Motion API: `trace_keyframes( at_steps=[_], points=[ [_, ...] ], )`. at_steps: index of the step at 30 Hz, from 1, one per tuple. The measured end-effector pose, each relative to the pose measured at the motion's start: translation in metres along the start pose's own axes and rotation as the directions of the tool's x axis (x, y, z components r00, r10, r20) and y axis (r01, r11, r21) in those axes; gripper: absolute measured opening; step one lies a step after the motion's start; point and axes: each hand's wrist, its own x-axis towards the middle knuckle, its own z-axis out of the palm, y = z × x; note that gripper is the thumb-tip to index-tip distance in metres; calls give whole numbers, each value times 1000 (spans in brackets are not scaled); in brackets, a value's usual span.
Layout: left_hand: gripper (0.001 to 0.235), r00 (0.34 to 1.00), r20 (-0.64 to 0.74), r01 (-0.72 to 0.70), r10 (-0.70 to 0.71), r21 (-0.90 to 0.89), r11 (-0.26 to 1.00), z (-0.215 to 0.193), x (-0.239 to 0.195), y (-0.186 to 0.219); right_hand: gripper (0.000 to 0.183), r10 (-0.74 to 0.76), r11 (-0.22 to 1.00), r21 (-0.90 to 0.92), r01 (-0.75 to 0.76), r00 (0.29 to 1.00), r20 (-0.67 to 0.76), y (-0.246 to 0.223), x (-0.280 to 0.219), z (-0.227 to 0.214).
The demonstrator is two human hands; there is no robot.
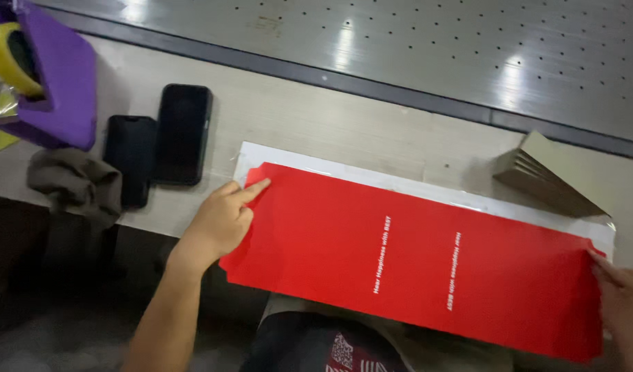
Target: The person assembles a paper craft by placing beige rectangular pieces onto a white template with adhesive strips. They then cover the assembled pieces with a red sheet of paper, smooth it down, and repeat the process with additional beige pieces.
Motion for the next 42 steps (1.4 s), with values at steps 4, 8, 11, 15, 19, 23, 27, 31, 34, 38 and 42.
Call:
trace_keyframes(
  at_steps=[4, 8, 11, 15, 19, 23, 27, 31, 34, 38, 42],
  points=[
    [70, 987, 108, 126, -121, -41, 991, -15, -6, 19, 48, -332, 873, 396, 284, 941, 59, 39, 11, 4],
    [72, 997, 68, 49, -45, -57, 997, -11, -2, 5, 32, -258, 919, 286, 271, 962, -83, 48, 22, 16],
    [71, 991, 109, 85, -77, -77, 993, -18, -3, 10, 45, -364, 826, 474, 305, 931, 35, 51, 25, 13],
    [71, 980, 169, 119, -107, -60, 991, -23, -2, 12, 40, -198, 888, 431, 158, 979, 49, 53, 28, 18],
    [71, 997, 58, -50, 54, -67, 996, 1, 11, -22, 42, -159, 796, 602, 67, 982, 100, 65, 42, 27],
    [68, 977, 159, 154, -140, -78, 985, -18, 1, 4, 41, -68, 848, 529, -18, 987, 143, 60, 40, 22],
    [70, 989, 132, 78, -69, -63, 995, -11, 7, -5, 44, -4, 807, 581, -109, 982, 190, 54, 41, 23],
    [71, 994, 55, -88, 89, -31, 996, 4, 17, -27, 44, -78, 832, 554, -16, 986, 145, 55, 38, 23],
    [72, 980, 145, 142, -134, -45, 989, -17, 4, 10, 44, -135, 832, 553, 44, 983, 125, 54, 31, 18],
    [73, 938, 200, 267, -283, 103, 958, -28, -4, 39, 41, -72, 797, 602, -38, 985, 157, 39, 25, 7],
    [75, 957, 115, 209, -265, 357, 910, -21, -3, 24, 34, -161, 983, 89, 159, 987, 17, 48, 31, 14]
  ],
)
